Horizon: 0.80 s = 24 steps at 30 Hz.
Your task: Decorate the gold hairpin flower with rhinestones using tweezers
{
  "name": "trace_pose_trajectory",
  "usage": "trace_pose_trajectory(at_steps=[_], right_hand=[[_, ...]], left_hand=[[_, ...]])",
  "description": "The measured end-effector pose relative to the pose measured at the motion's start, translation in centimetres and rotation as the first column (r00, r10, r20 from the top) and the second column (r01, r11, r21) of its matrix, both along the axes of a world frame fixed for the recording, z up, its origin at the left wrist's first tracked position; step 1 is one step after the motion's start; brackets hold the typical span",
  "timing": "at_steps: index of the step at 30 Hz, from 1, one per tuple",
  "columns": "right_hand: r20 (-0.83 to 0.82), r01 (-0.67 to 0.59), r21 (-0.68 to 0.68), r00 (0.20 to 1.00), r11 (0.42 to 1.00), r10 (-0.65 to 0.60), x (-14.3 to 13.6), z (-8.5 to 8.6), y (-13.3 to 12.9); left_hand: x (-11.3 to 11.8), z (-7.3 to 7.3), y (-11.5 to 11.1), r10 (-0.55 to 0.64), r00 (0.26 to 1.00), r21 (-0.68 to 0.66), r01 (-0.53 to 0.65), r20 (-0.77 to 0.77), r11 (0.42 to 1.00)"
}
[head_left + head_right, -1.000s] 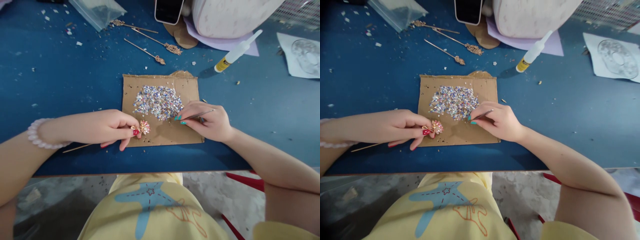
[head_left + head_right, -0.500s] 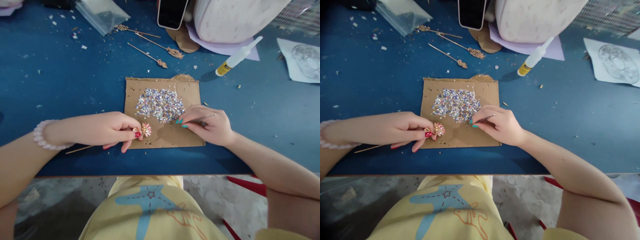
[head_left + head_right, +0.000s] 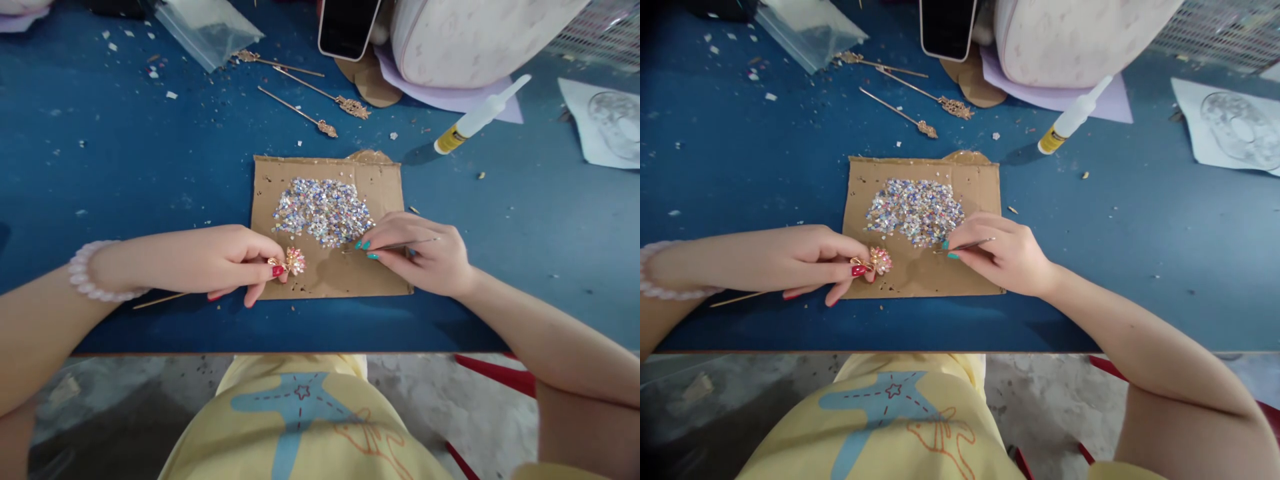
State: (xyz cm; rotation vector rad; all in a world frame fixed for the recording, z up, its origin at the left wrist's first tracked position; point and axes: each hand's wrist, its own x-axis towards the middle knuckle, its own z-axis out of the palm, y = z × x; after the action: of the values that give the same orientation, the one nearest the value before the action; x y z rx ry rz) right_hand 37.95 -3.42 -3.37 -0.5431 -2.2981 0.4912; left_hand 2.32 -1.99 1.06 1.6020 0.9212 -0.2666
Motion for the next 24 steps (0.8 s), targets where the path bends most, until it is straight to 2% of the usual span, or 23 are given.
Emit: trace_pose_trajectory(at_steps=[15, 24], right_hand=[[0.005, 0.001, -0.015, 1.0, 1.0, -0.001, -0.18, -0.1, -0.11], [0.008, -0.001, -0.017, 1.0, 1.0, 0.001, -0.08, -0.02, -0.18]], left_hand=[[-0.33, -0.33, 0.06, -0.006, 1.0, 0.008, 0.006, -0.017, 1.0], [-0.15, 0.17, -0.01, -0.002, 1.0, 0.011, 0.002, 0.0, 1.0]])
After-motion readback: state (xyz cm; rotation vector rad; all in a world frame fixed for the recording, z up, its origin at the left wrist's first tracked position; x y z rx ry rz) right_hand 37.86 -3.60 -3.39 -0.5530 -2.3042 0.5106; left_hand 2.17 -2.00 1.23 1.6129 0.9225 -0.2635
